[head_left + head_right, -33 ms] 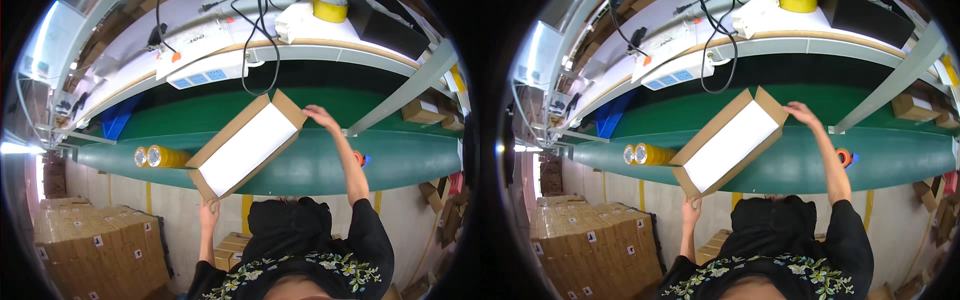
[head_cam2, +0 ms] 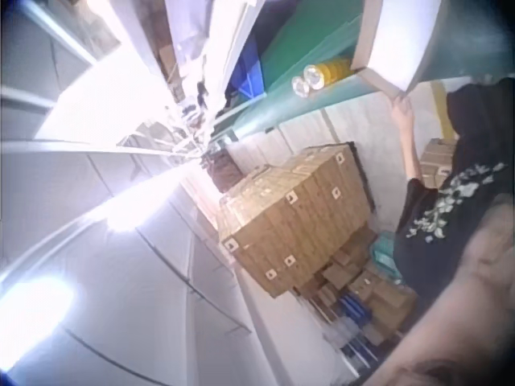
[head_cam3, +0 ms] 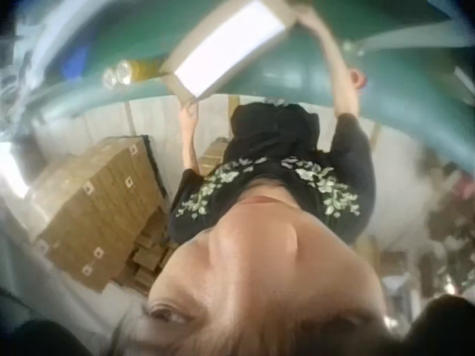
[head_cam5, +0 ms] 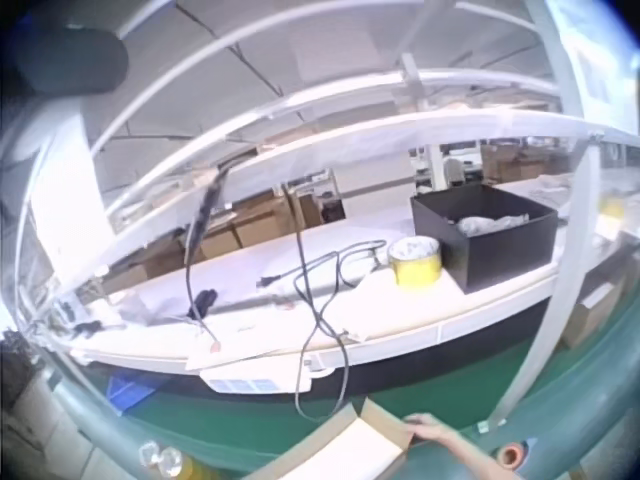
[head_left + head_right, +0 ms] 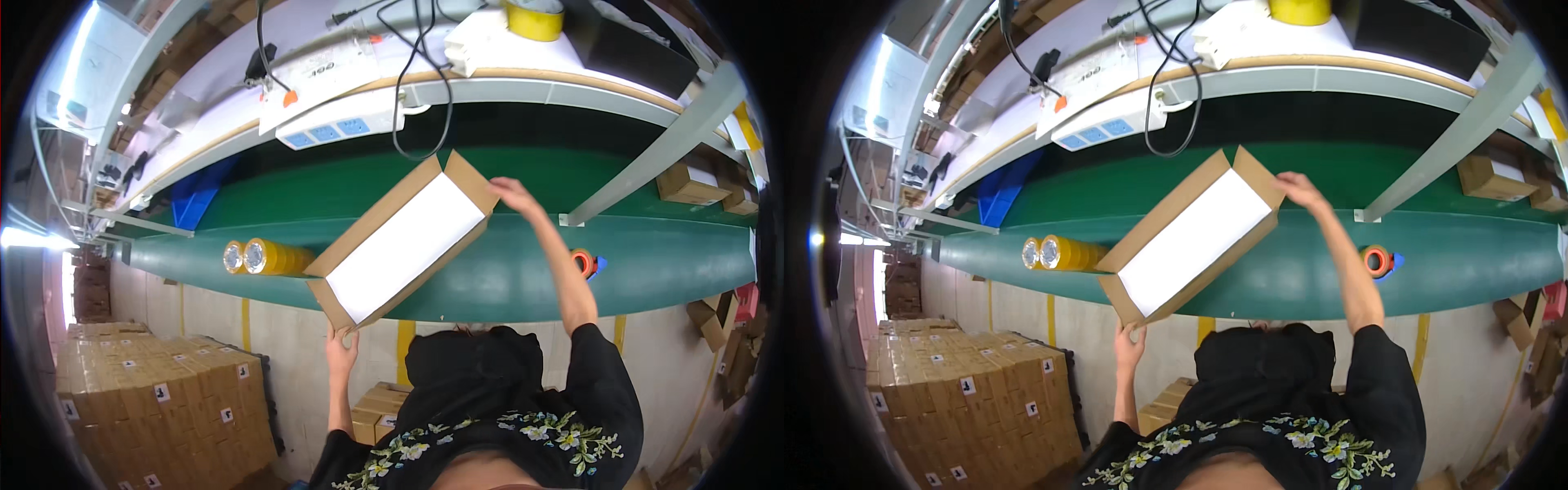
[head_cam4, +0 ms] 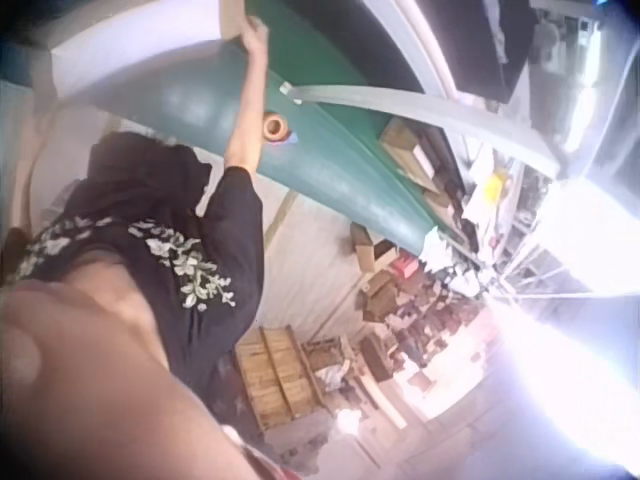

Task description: Taping cardboard boxes and stacking them on a pallet.

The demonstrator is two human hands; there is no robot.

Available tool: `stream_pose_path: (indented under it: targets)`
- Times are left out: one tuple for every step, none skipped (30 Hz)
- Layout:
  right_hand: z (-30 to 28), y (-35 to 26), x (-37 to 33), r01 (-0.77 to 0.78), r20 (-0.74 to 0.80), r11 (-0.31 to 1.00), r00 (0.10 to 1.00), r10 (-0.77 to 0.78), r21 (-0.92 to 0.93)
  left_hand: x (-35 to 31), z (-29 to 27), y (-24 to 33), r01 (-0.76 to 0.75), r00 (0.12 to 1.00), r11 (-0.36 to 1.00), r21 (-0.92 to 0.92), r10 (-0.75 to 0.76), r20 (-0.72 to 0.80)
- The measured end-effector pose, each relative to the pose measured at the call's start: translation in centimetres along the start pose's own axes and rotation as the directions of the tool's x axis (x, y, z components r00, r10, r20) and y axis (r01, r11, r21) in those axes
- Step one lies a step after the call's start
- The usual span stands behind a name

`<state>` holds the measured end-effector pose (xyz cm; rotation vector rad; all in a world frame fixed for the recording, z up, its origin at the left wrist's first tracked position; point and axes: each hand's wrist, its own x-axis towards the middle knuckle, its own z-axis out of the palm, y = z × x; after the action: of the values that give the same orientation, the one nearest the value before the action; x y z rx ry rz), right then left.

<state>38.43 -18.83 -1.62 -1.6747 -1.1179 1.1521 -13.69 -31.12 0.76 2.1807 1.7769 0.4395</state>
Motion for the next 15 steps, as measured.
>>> stream_pose_path:
  targets:
    - [1.1,2.9,1.6,0.001,0.068,0.999,0.998,-0.004,0.037,0.6,0.7,0.1,0.021,0.998,0.995,-0.102,-0.028,-0.061]
    - [5.1,0.7,0.7,-0.066,-0.089,0.968,0.995,0.046,-0.243,0.1,0.8,-0.5,0.081,0.988,0.979,-0.186,-0.104,-0.117]
    - [7.0,1.9,0.4,-0.081,-0.364,0.955,0.931,-0.03,-0.286,0.9,1.0,0.6,0.051,0.991,0.981,-0.189,-0.073,-0.115]
    - [7.3,-0.1,-0.8,-0.086,-0.244,0.964,0.969,0.023,-0.251,0.8,1.2,1.3,0.071,0.988,0.964,-0.256,-0.104,-0.119]
    - [6.6,0.5,-2.0,-0.059,-0.225,0.963,0.974,-0.001,-0.261,0.9,1.4,2.5,0.076,0.987,0.942,-0.327,-0.118,-0.111]
    - [6.5,1.1,-3.6,-0.035,-0.2,0.963,0.98,-0.02,-0.267,1.0,1.4,2.4,0.063,0.99,0.944,-0.324,-0.1,-0.097]
    - [5.7,1.9,-6.2,0.018,-0.176,0.965,0.982,-0.067,-0.263,0.9,1.4,1.6,0.131,0.99,0.966,-0.225,-0.139,-0.02]
    - [4.5,3.0,-9.1,0.077,-0.154,0.963,0.981,-0.12,-0.259,1.4,1.3,0.9,0.186,0.982,0.975,-0.119,-0.182,0.046]
    - [3.8,4.0,-12.5,0.181,-0.165,0.957,0.961,-0.221,-0.228,2.4,1.0,0.4,0.18,0.983,0.977,-0.118,-0.176,0.045]
    - [3.1,4.9,-16.1,0.089,-0.222,0.973,0.966,-0.137,-0.211,3.9,0.9,0.1,0.103,0.987,0.994,-0.028,-0.099,0.124]
    - [2.8,5.4,-20.0,-0.009,-0.268,0.982,0.962,-0.043,-0.189,4.2,1.0,0.1,0.027,0.976,0.998,0.056,-0.038,0.214]
    - [2.9,5.3,-23.0,-0.173,-0.266,0.945,0.959,0.098,-0.277,4.7,1.2,1.0,0.024,0.972,0.998,0.057,-0.036,0.234]
    - [3.7,4.8,-25.1,-0.122,-0.336,0.946,0.942,0.014,-0.302,6.4,1.1,2.6,-0.124,0.934,0.98,0.157,0.062,0.352]
    - [4.5,5.8,-26.5,-0.095,-0.321,0.935,0.947,-0.021,-0.341,8.1,1.0,3.9,-0.287,0.863,0.929,0.232,0.145,0.483]
    - [4.5,5.2,-27.3,-0.054,-0.312,0.926,0.948,-0.071,-0.375,8.9,1.7,3.4,-0.312,0.838,0.898,0.31,0.106,0.536]
